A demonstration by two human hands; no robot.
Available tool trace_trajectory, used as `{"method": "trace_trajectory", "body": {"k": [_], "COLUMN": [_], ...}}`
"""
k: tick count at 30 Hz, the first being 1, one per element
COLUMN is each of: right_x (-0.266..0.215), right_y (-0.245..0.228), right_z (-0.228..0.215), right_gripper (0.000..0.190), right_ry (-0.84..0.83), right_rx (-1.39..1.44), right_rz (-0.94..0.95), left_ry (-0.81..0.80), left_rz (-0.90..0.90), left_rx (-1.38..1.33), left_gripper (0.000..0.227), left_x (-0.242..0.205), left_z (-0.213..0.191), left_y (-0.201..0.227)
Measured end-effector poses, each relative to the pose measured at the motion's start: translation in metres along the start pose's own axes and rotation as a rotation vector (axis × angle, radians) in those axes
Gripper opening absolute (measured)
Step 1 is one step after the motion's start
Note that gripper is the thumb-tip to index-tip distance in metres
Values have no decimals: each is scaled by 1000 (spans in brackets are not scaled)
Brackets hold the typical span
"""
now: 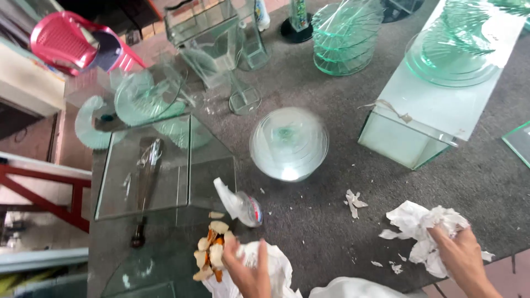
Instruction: Cleaning various glass decorative objects and sculptures using a spray cleaner and paper towels.
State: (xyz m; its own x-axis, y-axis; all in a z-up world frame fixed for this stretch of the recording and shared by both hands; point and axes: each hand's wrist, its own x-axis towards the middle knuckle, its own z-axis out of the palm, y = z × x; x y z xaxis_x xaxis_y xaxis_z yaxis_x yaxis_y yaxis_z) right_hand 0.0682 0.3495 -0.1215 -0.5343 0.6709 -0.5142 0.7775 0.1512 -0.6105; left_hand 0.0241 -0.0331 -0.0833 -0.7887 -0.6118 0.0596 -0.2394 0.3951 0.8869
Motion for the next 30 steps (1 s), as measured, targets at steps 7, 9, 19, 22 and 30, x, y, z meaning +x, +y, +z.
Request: {"method": "trace_trajectory", "body": {"k": [7,9,19,22,30], "right_x": [84,73,128,96,95], "right_y": [87,80,131,100,105], "right_z": [33,43,59,53,66], "right_gripper": [84,89,92,87,91], "right_ry": [177,144,309,248,337], "right_rx": [-281,-520,-716,-713,-672], "right_rz": [-493,-497,-712,-606,-569], "left_ry": [-173,-192,-309,-452,-301], "left_rz": [82,147,728,766,647], "left_rx": [-185,-162,-273,-258,-251], "left_gripper": [100,101,31,31,29], "left_x": [56,74,58,8,-9], "left_z": [24,35,35,45,46], "left_y": [22,24,59,60,87]}}
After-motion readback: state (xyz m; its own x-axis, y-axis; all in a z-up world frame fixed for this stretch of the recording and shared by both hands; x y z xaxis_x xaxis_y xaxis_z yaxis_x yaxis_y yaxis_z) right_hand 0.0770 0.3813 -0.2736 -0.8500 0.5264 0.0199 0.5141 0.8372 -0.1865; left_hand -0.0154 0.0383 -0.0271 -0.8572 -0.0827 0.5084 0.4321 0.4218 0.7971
